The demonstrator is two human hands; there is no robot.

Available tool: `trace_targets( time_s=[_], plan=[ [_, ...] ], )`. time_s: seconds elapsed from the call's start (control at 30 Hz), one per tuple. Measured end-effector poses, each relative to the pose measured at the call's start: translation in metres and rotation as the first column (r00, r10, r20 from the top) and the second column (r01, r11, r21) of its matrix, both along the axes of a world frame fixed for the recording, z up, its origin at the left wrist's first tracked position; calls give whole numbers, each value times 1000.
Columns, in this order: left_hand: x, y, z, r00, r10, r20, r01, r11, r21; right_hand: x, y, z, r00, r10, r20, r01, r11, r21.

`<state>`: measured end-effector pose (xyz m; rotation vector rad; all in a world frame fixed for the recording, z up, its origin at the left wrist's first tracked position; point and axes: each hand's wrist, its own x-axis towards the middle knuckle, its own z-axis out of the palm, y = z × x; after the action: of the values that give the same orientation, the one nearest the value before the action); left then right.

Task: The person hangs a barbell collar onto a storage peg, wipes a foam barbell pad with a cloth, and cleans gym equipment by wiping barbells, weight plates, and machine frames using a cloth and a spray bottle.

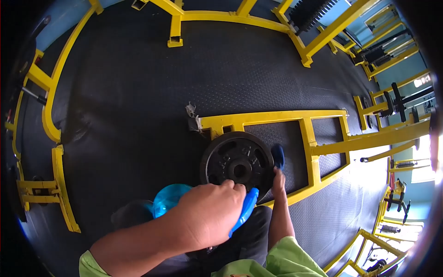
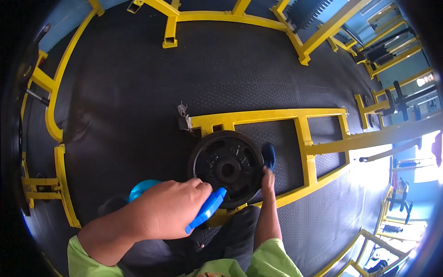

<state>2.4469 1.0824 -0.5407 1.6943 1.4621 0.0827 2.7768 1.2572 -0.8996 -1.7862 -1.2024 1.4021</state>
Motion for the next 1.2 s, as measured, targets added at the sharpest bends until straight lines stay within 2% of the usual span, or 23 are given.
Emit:
trace_targets(
  time_s=[0.03,0.07,0.1,0.17,0.2,0.23,0.3,0.33,0.37,0.43,0.53,0.63,0.67,0.7,0.73,0.8,0.9,0.97,1.0,1.07,1.1,1.17,1.2],
  plan=[
    [1,-2,1,1000,11,-6,-11,1000,-5,-17,19,8,981,-54,-188,30,992,-125],
    [1,-4,1,1000,-2,1,2,1000,-3,-48,27,41,989,14,-150,-36,989,-143],
    [1,-5,0,1000,-15,11,14,1000,0,-64,41,43,988,20,-152,-43,988,-148],
    [0,-9,-4,999,11,41,-13,999,46,-75,59,47,948,247,201,-226,967,-119],
    [0,-9,-4,999,21,27,-22,998,53,-73,57,42,903,272,332,-262,962,-77],
    [0,-8,-3,999,34,11,-35,997,65,-68,53,40,896,282,342,-273,959,-75],
    [-1,-5,-2,999,43,20,-45,996,73,-57,41,34,870,298,393,-362,927,99],
    [-2,-4,-3,999,27,23,-29,997,69,-55,31,30,893,240,381,-347,906,244],
    [-2,-3,-5,999,28,25,-30,998,63,-47,25,30,892,243,381,-349,907,238],
    [-4,3,-9,999,1,39,-4,996,91,-30,9,37,923,196,330,-232,970,73],
    [-5,10,-14,1000,-10,13,9,994,107,-1,-25,55,946,177,272,-189,982,21],
    [-8,17,-15,1000,-21,19,20,997,69,24,-37,45,935,171,311,-187,982,23],
    [-9,17,-17,1000,-25,15,24,998,60,26,-31,36,957,110,270,-152,978,140],
    [-10,16,-18,999,-17,38,15,999,52,9,-21,47,953,134,272,-200,952,231],
    [-10,15,-19,998,-11,61,8,999,45,-3,-5,53,907,246,341,-323,927,192],
    [-14,14,-16,998,-19,58,17,999,37,-46,28,54,893,304,331,-402,870,286],
    [-19,10,-15,999,-19,48,18,999,34,-72,62,41,873,404,273,-455,876,159],
    [-20,8,-14,999,-9,38,7,999,38,-68,60,30,819,336,464,-482,843,239],
    [-19,7,-13,999,1,33,-2,999,41,-51,47,36,841,353,410,-465,860,212],
    [-23,10,0,999,-8,34,6,999,54,-11,15,33,894,258,366,-321,939,121],
    [-23,8,-2,998,-27,64,22,997,79,-17,-6,65,924,224,311,-224,974,-36],
    [-8,-8,-8,997,37,-63,-22,973,230,8,-23,40,934,160,319,-146,987,-67],
    [-4,-9,-11,996,64,-61,-46,967,252,2,-20,31,936,164,311,-149,986,-71]
  ],
)
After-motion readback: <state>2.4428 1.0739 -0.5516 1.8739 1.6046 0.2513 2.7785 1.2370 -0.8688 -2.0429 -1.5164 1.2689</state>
